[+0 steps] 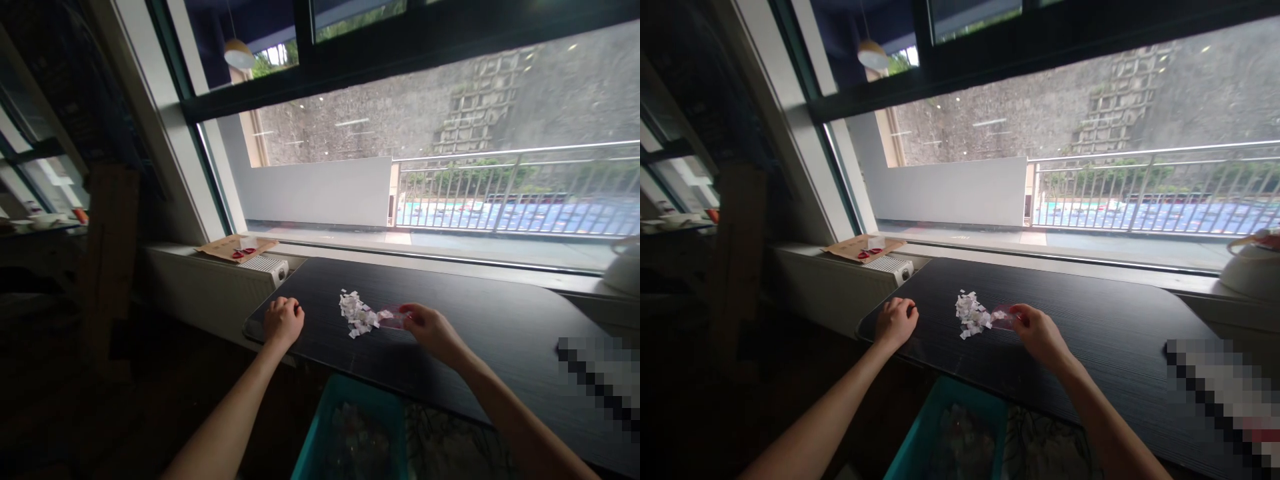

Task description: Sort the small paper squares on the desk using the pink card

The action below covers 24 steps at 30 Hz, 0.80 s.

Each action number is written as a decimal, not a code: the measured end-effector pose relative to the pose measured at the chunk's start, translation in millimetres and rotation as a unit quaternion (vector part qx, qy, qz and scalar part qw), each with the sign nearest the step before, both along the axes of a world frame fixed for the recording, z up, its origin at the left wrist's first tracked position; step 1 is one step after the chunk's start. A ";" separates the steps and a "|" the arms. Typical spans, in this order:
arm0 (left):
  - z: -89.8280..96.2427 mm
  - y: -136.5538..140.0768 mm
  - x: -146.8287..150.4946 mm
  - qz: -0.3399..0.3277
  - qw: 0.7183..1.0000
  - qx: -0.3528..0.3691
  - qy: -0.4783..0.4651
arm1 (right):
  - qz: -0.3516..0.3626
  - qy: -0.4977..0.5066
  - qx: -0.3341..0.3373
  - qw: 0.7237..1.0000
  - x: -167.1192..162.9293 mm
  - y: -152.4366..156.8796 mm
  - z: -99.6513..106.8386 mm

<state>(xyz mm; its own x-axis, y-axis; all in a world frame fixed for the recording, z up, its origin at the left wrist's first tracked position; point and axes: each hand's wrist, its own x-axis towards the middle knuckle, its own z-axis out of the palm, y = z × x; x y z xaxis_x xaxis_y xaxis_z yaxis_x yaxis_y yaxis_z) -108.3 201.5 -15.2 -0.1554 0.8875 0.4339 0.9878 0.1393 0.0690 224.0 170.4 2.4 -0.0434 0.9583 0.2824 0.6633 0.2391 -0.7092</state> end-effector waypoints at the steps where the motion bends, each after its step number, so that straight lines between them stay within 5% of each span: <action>1: -0.3 0.0 0.1 0.000 1.000 0.000 -0.001 | 0.000 -0.009 -0.004 1.000 3.7 -4.5 1.2; 24: 2.3 -0.9 0.5 -0.004 1.000 -0.001 0.000 | 0.034 0.036 -0.079 0.996 46.0 -30.8 1.0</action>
